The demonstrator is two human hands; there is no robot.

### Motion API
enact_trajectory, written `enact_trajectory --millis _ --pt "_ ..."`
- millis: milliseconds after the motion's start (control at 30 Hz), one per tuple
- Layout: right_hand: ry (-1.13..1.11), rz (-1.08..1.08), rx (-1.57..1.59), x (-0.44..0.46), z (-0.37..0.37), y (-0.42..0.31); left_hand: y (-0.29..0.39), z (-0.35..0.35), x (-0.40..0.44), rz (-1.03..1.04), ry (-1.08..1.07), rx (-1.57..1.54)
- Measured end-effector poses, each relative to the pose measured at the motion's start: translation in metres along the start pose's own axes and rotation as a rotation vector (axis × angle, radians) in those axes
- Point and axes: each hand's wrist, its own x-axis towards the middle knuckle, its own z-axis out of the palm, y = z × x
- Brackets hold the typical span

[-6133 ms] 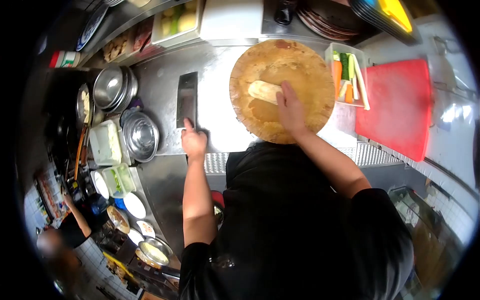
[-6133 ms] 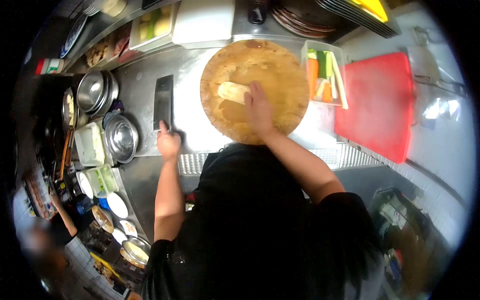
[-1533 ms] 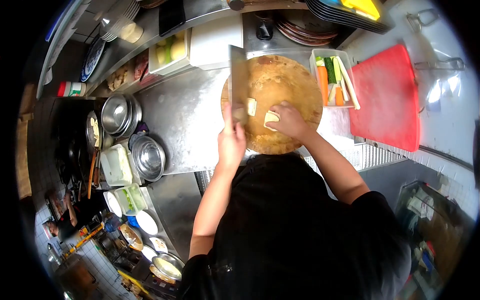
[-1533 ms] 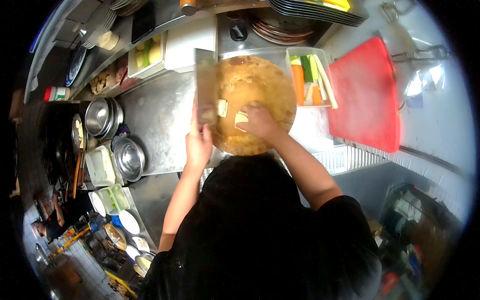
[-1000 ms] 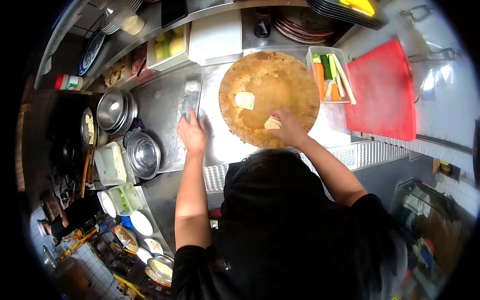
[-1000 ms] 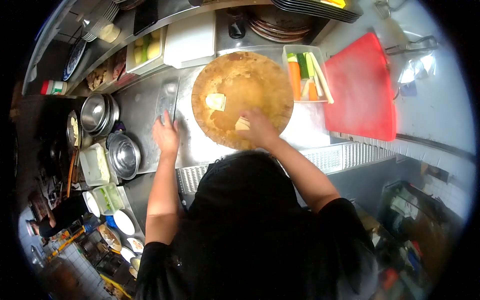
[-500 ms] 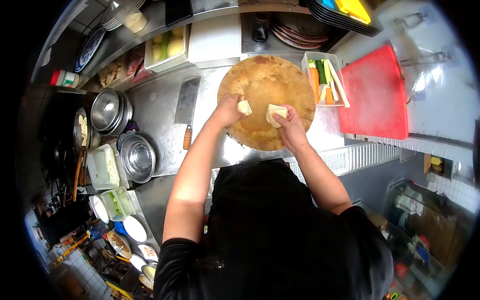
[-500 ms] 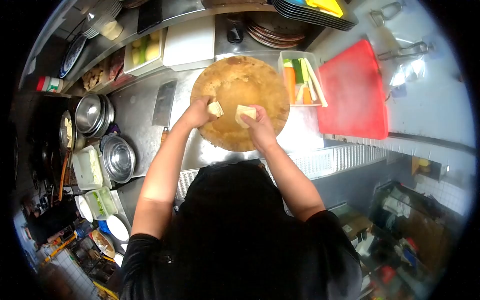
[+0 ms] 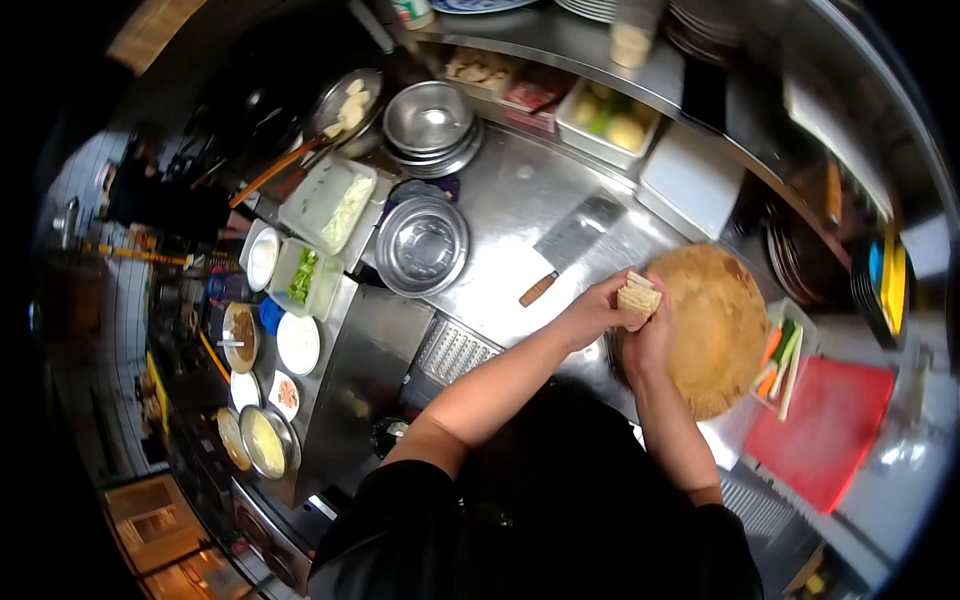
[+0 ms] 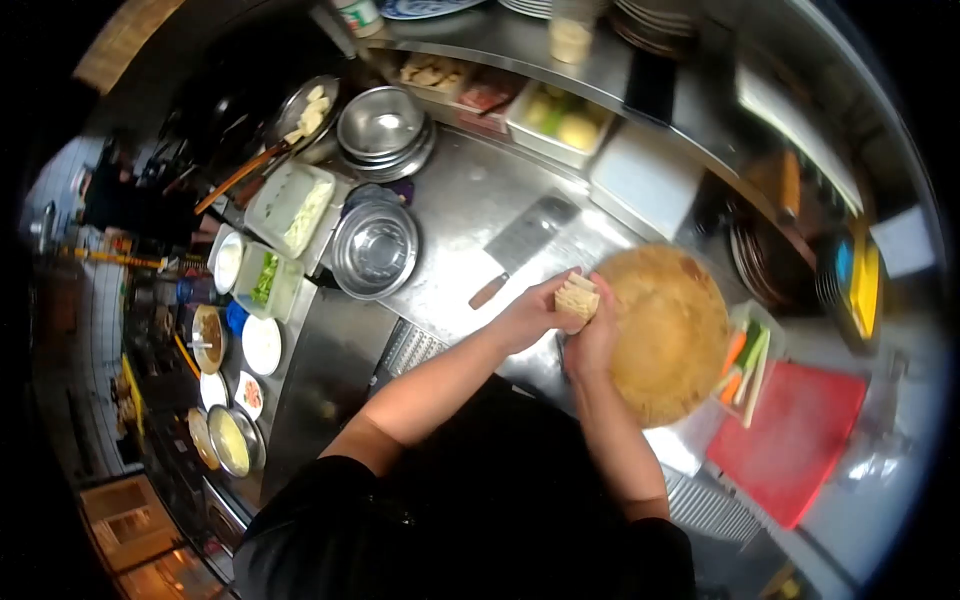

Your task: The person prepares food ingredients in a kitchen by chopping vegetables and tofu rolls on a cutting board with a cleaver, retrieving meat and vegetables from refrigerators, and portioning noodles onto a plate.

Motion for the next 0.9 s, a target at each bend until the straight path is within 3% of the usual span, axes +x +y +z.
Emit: enact_trajectory --millis 200,300,333,367,467,500,533,567,633,667,700,800,833,900 --pt "-0.123 0.186 -0.24 0.022 0.08 0.038 0.04 -0.063 -0.027 0.084 0.29 0.009" --pt "-0.277 0.021 -0.612 0.031 0.086 0.053 0.073 -0.104 -0.04 0.028 0.479 0.047" --pt "-0.333 -0.06 -0.771 0.031 0.085 0.053 0.084 -0.128 -0.039 0.205 0.552 0.219" --pt "-0.381 -0.142 -0.928 0.03 0.081 0.053 0.122 -0.136 -0.043 0.177 0.768 0.377" --pt "-0.234 -0.357 -1.344 0.017 0.06 0.033 0.202 -0.244 -0.036 0.554 1.169 0.836" --pt "-0.179 -0.387 -1.41 0.015 0.042 0.027 0.23 -0.28 -0.033 0.672 1.318 1.119" --pt "-0.119 -0.414 -1.475 0.012 0.022 0.02 0.259 -0.317 -0.027 0.656 1.398 1.116" --pt "-0.043 -0.424 -1.518 0.003 0.003 0.015 0.277 -0.382 -0.022 0.75 1.502 1.405" --pt "0.14 -0.442 -1.617 -0.016 -0.04 0.002 0.326 -0.454 -0.014 0.318 1.65 1.752" --pt "0.235 -0.433 -1.663 -0.038 -0.061 -0.004 0.326 -0.554 0.017 0.117 1.951 1.918" --pt "0.292 -0.414 -1.724 -0.056 -0.068 -0.009 0.364 -0.478 0.013 -0.803 1.435 2.283" --pt "0.488 -0.3 -1.794 -0.105 -0.085 -0.014 0.412 -0.64 -0.003 -0.424 1.268 1.822" --pt "0.538 -0.3 -1.787 -0.095 -0.098 -0.029 0.397 -0.62 0.009 -0.15 1.563 1.989" --pt "0.561 -0.304 -1.807 -0.101 -0.118 -0.027 0.413 -0.638 0.002 -0.082 1.887 1.584"
